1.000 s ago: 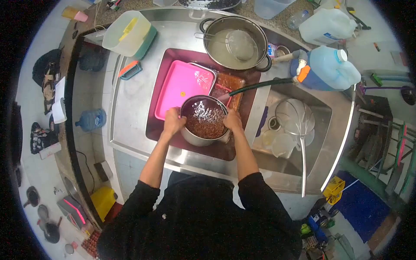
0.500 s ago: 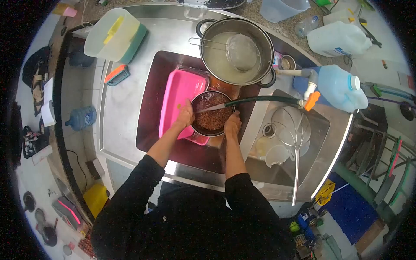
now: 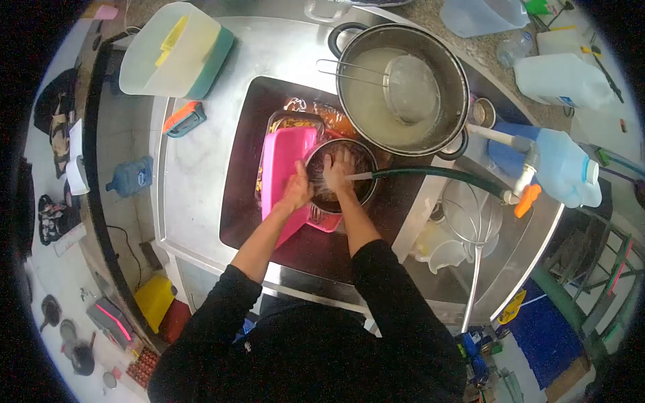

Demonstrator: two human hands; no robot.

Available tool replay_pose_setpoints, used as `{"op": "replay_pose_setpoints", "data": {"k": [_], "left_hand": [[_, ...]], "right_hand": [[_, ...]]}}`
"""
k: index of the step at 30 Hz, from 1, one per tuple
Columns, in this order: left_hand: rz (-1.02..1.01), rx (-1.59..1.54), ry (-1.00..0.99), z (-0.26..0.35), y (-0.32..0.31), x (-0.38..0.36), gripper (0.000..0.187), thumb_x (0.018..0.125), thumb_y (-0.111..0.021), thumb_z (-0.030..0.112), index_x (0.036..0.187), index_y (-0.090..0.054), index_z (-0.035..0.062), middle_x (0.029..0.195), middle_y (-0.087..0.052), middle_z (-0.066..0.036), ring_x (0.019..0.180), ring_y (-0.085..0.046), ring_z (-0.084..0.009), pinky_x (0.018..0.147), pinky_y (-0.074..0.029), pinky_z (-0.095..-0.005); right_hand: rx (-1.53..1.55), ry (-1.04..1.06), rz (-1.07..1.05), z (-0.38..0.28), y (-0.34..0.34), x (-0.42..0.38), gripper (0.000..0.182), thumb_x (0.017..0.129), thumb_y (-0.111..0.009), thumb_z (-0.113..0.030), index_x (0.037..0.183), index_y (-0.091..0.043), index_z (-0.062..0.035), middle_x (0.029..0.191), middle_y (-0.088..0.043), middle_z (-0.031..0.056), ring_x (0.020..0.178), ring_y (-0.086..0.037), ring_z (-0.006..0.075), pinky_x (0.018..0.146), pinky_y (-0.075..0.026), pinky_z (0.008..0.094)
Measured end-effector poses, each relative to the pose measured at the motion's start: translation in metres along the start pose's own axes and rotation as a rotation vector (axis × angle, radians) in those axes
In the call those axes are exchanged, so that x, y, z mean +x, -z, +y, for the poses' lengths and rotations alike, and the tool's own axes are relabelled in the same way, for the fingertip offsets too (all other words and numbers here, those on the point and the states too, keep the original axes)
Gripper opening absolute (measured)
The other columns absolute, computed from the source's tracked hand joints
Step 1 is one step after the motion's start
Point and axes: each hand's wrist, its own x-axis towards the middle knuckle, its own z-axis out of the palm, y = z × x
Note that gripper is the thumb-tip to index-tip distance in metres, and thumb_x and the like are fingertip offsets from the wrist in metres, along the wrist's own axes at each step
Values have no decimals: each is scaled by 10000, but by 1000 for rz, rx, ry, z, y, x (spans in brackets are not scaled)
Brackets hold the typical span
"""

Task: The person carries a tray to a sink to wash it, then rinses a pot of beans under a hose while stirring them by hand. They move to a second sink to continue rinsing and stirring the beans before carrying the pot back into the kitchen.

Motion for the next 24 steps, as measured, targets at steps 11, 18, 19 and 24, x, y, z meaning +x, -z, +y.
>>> {"op": "replay_pose_setpoints", "data": {"k": [11,18,19,24], "left_hand": [[-3,-57,15,7,14,-2,657,814,-540,37,1317,-133,-76,896,-582,-372,886,-596,-516,791,-484,-544],[-74,-3,51,10,18,2,676,823,-542,68,1339,-123,-56,931,-580,-381,927,-586,-525,836,-474,-545],[-84,-34,59,12,22,3,667,822,-541,73,1331,-129,-52,931,-580,-382,927,-586,-526,835,-475,-546],[-68,-109,70,8,12,3,623,812,-547,67,1314,-184,4,949,-596,-376,945,-596,-520,846,-473,-553]], "right_hand": [[22,211,-422,15,35,-19,481,888,-560,-303,1224,-551,41,1291,-517,239,1195,-472,432,1017,-386,498],[-189,198,-394,9,-32,23,475,872,-545,-315,1241,-539,-17,1320,-486,201,1249,-424,385,1045,-351,503],[-191,198,-392,10,-35,19,475,872,-545,-315,1241,-539,-17,1320,-486,201,1249,-424,385,1045,-351,503],[-112,435,-581,10,25,-29,549,783,-644,-305,1258,-540,-51,1309,-475,236,1220,-439,407,1053,-340,497]]}}
